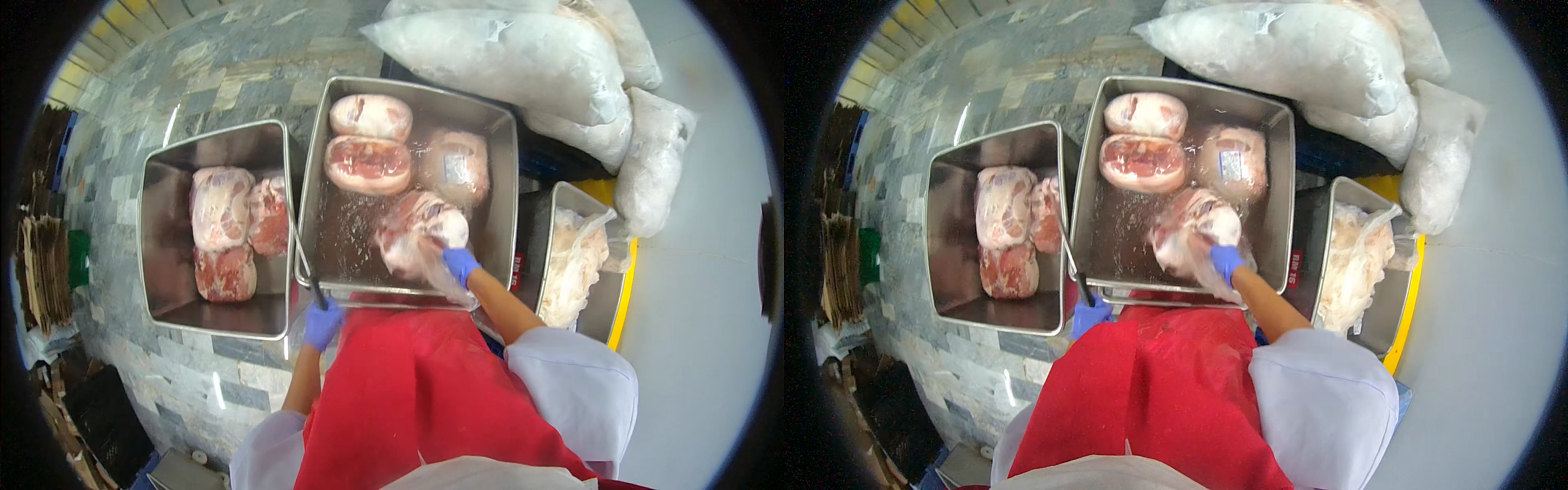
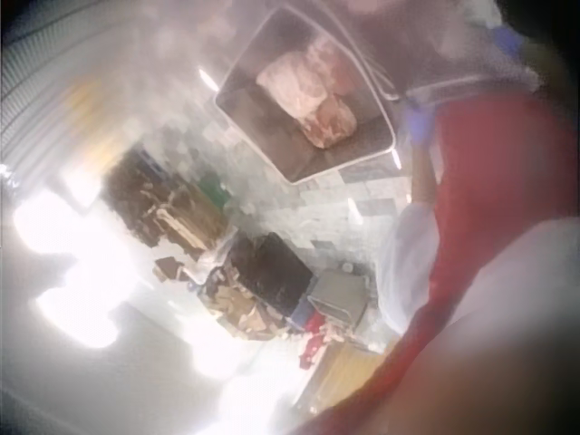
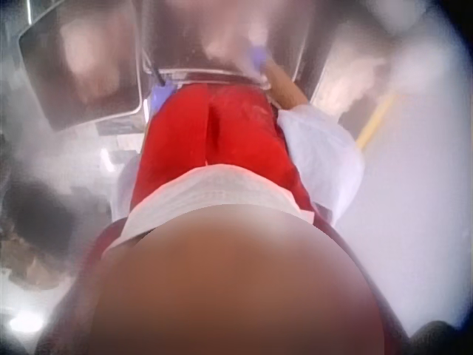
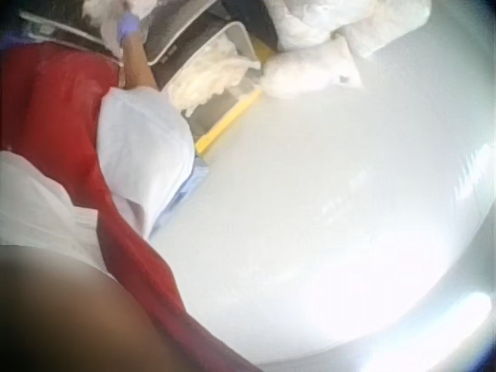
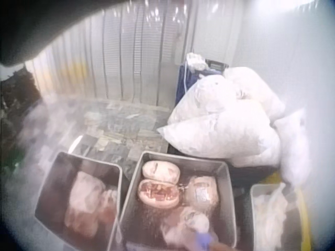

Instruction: The person uses a knife to trim fat and connective tissue from large cuts of raw meat in a metal tray. They remove the trimmed pieces by hand and place them into a separate container. The person handles the meat directly with gloved hands while performing the trimming.

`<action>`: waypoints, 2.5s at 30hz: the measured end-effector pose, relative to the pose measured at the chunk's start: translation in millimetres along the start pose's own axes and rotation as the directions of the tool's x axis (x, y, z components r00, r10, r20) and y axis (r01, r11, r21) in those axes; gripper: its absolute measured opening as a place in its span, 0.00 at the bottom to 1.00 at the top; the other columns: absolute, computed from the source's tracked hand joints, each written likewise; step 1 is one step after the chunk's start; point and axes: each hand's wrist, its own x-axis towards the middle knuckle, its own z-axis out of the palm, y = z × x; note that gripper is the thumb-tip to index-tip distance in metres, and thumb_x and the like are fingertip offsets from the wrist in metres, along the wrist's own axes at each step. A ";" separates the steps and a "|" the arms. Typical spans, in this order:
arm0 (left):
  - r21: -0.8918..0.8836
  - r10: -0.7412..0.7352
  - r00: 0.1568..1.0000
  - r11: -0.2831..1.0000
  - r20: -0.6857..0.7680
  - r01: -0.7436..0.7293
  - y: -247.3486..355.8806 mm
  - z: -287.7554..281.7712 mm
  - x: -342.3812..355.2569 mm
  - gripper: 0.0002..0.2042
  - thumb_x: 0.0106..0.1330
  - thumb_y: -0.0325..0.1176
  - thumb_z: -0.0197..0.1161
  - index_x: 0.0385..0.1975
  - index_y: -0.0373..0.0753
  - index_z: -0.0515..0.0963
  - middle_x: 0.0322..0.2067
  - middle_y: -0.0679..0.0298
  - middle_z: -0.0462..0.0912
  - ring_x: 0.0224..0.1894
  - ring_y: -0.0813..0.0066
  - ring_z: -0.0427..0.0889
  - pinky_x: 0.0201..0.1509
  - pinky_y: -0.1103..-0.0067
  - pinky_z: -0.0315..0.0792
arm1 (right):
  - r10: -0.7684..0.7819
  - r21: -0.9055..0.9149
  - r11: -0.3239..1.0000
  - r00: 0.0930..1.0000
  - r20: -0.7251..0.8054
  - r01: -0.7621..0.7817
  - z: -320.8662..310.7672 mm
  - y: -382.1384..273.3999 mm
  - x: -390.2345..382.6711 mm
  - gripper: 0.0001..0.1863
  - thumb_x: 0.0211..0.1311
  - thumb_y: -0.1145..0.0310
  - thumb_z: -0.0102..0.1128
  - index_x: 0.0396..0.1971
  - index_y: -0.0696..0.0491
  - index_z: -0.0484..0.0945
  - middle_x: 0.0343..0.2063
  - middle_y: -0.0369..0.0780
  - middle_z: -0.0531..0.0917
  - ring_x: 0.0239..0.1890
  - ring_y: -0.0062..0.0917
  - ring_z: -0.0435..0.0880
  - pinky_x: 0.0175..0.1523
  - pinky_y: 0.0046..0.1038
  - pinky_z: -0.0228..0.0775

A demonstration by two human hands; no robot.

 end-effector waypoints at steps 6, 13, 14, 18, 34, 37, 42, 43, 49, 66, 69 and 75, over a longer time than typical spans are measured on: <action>0.057 -0.067 0.998 0.996 0.004 0.066 -39.8 -13.0 17.0 0.11 0.58 0.32 0.66 0.22 0.42 0.69 0.18 0.72 0.68 0.20 0.81 0.70 0.22 0.79 0.67 | 0.007 -0.041 0.999 1.000 0.009 -0.006 62.6 159.3 59.8 0.19 0.64 0.59 0.52 0.44 0.57 0.83 0.42 0.49 0.84 0.43 0.39 0.84 0.46 0.37 0.76; 0.562 0.320 0.936 0.752 0.146 -0.344 37.6 3.1 59.8 0.19 0.65 0.41 0.65 0.47 0.33 0.75 0.35 0.56 0.81 0.36 0.66 0.81 0.45 0.73 0.76 | -0.005 -0.561 0.819 0.980 0.197 0.117 100.4 182.7 83.0 0.18 0.63 0.60 0.53 0.43 0.54 0.85 0.44 0.49 0.85 0.45 0.40 0.86 0.49 0.37 0.77; 0.598 0.456 0.877 0.663 0.154 -0.450 59.8 8.5 56.1 0.25 0.67 0.40 0.62 0.61 0.35 0.69 0.49 0.48 0.81 0.51 0.60 0.81 0.57 0.71 0.71 | -0.011 -0.609 0.773 0.964 0.266 0.177 99.3 159.5 72.9 0.17 0.62 0.61 0.53 0.43 0.54 0.85 0.44 0.49 0.85 0.45 0.40 0.86 0.49 0.37 0.78; 0.598 0.570 0.731 0.454 0.375 -0.661 147.4 38.8 53.0 0.27 0.68 0.35 0.58 0.68 0.41 0.63 0.59 0.48 0.75 0.60 0.57 0.76 0.60 0.72 0.69 | -0.020 -0.643 0.712 0.924 0.383 0.282 93.0 110.6 49.7 0.19 0.61 0.59 0.53 0.43 0.55 0.84 0.44 0.50 0.85 0.45 0.42 0.86 0.50 0.38 0.77; 0.584 0.834 0.235 -0.124 0.500 -0.802 519.1 468.5 119.0 0.25 0.67 0.47 0.57 0.61 0.42 0.71 0.54 0.46 0.77 0.56 0.48 0.77 0.58 0.64 0.71 | -0.005 0.544 0.310 0.570 0.821 -0.780 121.0 168.8 85.9 0.14 0.64 0.63 0.52 0.34 0.55 0.84 0.31 0.41 0.85 0.32 0.34 0.82 0.44 0.37 0.75; 0.710 0.823 0.319 -0.137 0.469 -0.691 540.7 508.0 168.0 0.26 0.66 0.48 0.56 0.62 0.44 0.70 0.55 0.48 0.77 0.56 0.51 0.77 0.60 0.64 0.71 | -0.209 0.516 0.200 0.478 0.853 -0.833 123.7 154.6 64.8 0.15 0.63 0.63 0.50 0.35 0.57 0.83 0.33 0.43 0.85 0.35 0.36 0.83 0.47 0.39 0.74; 0.784 0.851 0.306 -0.180 0.427 -0.594 540.6 536.4 190.3 0.27 0.64 0.51 0.56 0.60 0.43 0.72 0.55 0.50 0.78 0.56 0.51 0.78 0.60 0.63 0.71 | -0.423 0.479 0.061 0.411 0.807 -0.876 100.7 140.3 49.0 0.18 0.62 0.63 0.47 0.38 0.59 0.82 0.37 0.45 0.86 0.39 0.39 0.84 0.53 0.42 0.73; 0.787 0.842 0.314 -0.191 0.439 -0.586 542.6 538.5 180.4 0.27 0.64 0.51 0.56 0.60 0.42 0.72 0.54 0.50 0.79 0.56 0.51 0.78 0.60 0.63 0.71 | -0.446 0.475 0.036 0.412 0.795 -0.879 97.1 140.1 48.5 0.18 0.62 0.63 0.46 0.38 0.59 0.82 0.38 0.46 0.86 0.39 0.40 0.84 0.54 0.42 0.73; 0.833 0.862 0.327 -0.176 0.387 -0.524 548.3 494.9 176.6 0.34 0.60 0.62 0.57 0.54 0.37 0.76 0.52 0.47 0.80 0.54 0.51 0.79 0.59 0.63 0.72 | -0.633 0.389 0.079 0.256 0.731 -0.918 89.5 156.0 48.5 0.20 0.61 0.63 0.45 0.39 0.61 0.81 0.39 0.50 0.85 0.41 0.45 0.83 0.56 0.43 0.72; 0.866 0.074 0.921 0.318 0.383 -0.386 -1.7 165.4 189.8 0.51 0.48 0.48 0.75 0.68 0.32 0.54 0.64 0.39 0.63 0.67 0.46 0.64 0.71 0.64 0.59 | -0.192 -0.594 0.708 0.913 0.359 0.382 -36.8 143.2 20.6 0.17 0.66 0.57 0.46 0.40 0.46 0.84 0.41 0.52 0.83 0.44 0.45 0.84 0.51 0.42 0.74; 0.830 0.040 0.921 0.420 0.388 -0.368 -53.2 201.6 170.6 0.61 0.44 0.44 0.78 0.72 0.32 0.38 0.68 0.34 0.52 0.68 0.40 0.59 0.72 0.63 0.58 | -0.174 -0.607 0.729 0.943 0.284 0.318 -51.2 146.7 10.6 0.18 0.67 0.59 0.42 0.39 0.48 0.83 0.39 0.50 0.84 0.41 0.46 0.84 0.50 0.42 0.74; 0.854 -0.120 0.980 0.515 0.162 -0.078 -75.2 281.3 150.9 0.55 0.47 0.28 0.71 0.71 0.32 0.36 0.64 0.29 0.51 0.66 0.32 0.59 0.68 0.56 0.62 | 0.134 -0.275 0.958 0.976 0.170 -0.083 -61.5 117.0 -0.4 0.17 0.66 0.60 0.47 0.40 0.53 0.82 0.39 0.50 0.84 0.41 0.43 0.84 0.47 0.39 0.74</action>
